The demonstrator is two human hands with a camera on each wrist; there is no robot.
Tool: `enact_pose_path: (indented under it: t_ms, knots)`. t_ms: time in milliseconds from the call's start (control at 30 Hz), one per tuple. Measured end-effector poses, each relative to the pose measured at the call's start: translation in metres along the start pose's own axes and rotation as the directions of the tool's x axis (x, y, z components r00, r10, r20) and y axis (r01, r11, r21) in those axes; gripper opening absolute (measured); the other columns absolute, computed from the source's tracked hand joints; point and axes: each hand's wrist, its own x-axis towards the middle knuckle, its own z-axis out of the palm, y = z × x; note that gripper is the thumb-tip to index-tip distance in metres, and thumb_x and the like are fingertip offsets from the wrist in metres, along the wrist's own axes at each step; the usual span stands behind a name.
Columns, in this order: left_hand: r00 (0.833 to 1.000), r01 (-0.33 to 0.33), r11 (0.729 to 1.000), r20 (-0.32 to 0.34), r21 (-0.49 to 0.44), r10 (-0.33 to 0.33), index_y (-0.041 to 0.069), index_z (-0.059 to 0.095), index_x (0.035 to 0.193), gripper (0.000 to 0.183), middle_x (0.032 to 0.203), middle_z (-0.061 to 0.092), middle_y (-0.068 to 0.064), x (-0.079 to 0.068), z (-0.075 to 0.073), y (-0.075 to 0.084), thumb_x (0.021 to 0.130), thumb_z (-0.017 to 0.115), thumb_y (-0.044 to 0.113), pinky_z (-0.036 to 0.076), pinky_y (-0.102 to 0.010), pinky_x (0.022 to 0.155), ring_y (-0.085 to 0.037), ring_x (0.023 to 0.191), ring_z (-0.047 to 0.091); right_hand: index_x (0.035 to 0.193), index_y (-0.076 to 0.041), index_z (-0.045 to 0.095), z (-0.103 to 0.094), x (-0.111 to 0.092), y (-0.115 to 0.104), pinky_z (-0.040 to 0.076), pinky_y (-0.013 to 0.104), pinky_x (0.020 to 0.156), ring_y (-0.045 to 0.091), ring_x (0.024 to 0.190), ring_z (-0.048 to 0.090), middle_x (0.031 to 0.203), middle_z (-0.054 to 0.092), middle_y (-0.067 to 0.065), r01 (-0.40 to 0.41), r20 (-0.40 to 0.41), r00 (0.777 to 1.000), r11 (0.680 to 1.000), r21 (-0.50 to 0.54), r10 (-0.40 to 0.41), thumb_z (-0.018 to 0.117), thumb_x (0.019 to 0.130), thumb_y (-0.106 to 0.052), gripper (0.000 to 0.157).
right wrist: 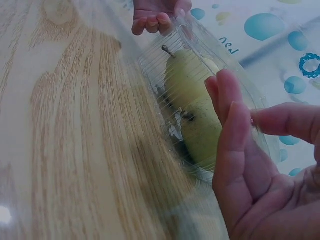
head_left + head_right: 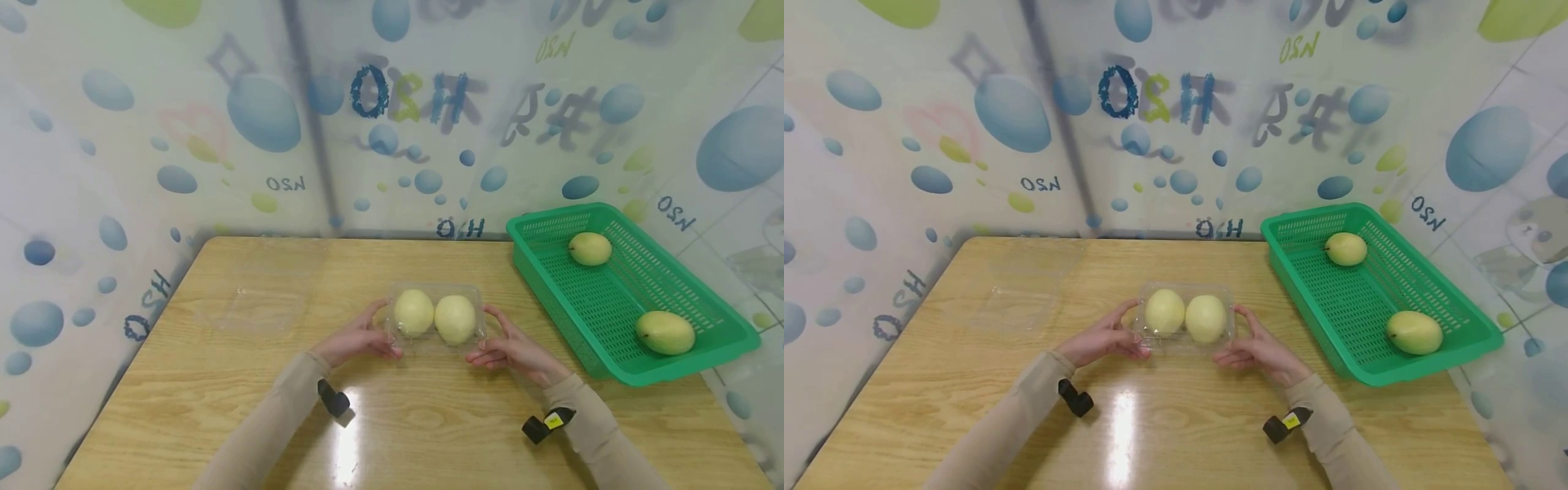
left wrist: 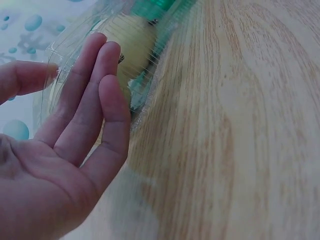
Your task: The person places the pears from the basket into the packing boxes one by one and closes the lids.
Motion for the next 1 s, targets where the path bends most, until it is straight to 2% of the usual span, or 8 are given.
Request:
enact_pose_path:
  t_ms: [200,400,667,1000]
  knots:
    - [1.000,0.022,1.000,-0.001,-0.019,-0.022,0.012,0.000,0.153,0.084,0.097,0.067,-0.028,0.0003,0.0006,0.0008,0.090,0.054,-0.002,0.053,-0.047,0.089,-0.038,0.091,0.067,0.151,-0.013,-0.015,-0.0013,0.0012,0.0005,0.058,0.033,0.075,0.022,0.087,0.070,0.096,0.071,0.018,0.010,0.027,1.000,1.000,0.014,-0.011,0.049,0.095,-0.001,0.086]
    - [1.000,0.017,0.999,0.003,-0.028,-0.017,0.013,0.002,0.153,0.083,0.095,0.067,-0.028,0.0000,0.0010,0.0018,0.090,0.054,-0.003,0.054,-0.048,0.088,-0.035,0.088,0.069,0.151,-0.013,-0.017,-0.0024,0.0025,0.0011,0.058,0.033,0.075,0.022,0.086,0.070,0.095,0.071,0.018,0.016,0.043,0.999,1.000,0.022,-0.017,0.049,0.095,-0.001,0.087]
    - [1.000,0.014,1.000,-0.005,-0.023,-0.014,0.012,0.002,0.153,0.084,0.091,0.068,-0.026,0.0008,0.0007,0.0025,0.090,0.054,-0.005,0.055,-0.048,0.084,-0.032,0.083,0.070,0.151,-0.013,-0.018,-0.0012,0.0014,-0.0004,0.058,0.035,0.078,0.022,0.088,0.070,0.095,0.070,0.020,0.021,0.035,0.999,1.000,0.017,-0.021,0.050,0.095,-0.002,0.089]
    - [0.999,0.008,1.000,-0.049,0.016,-0.007,0.010,0.002,0.154,0.086,0.090,0.069,-0.023,0.0027,0.0014,0.0012,0.089,0.057,-0.002,0.057,-0.044,0.081,-0.028,0.079,0.070,0.152,-0.011,-0.016,0.0003,0.0007,0.0001,0.057,0.038,0.081,0.024,0.087,0.070,0.097,0.069,0.023,0.044,0.011,0.999,0.999,-0.006,-0.044,0.051,0.095,-0.001,0.088]
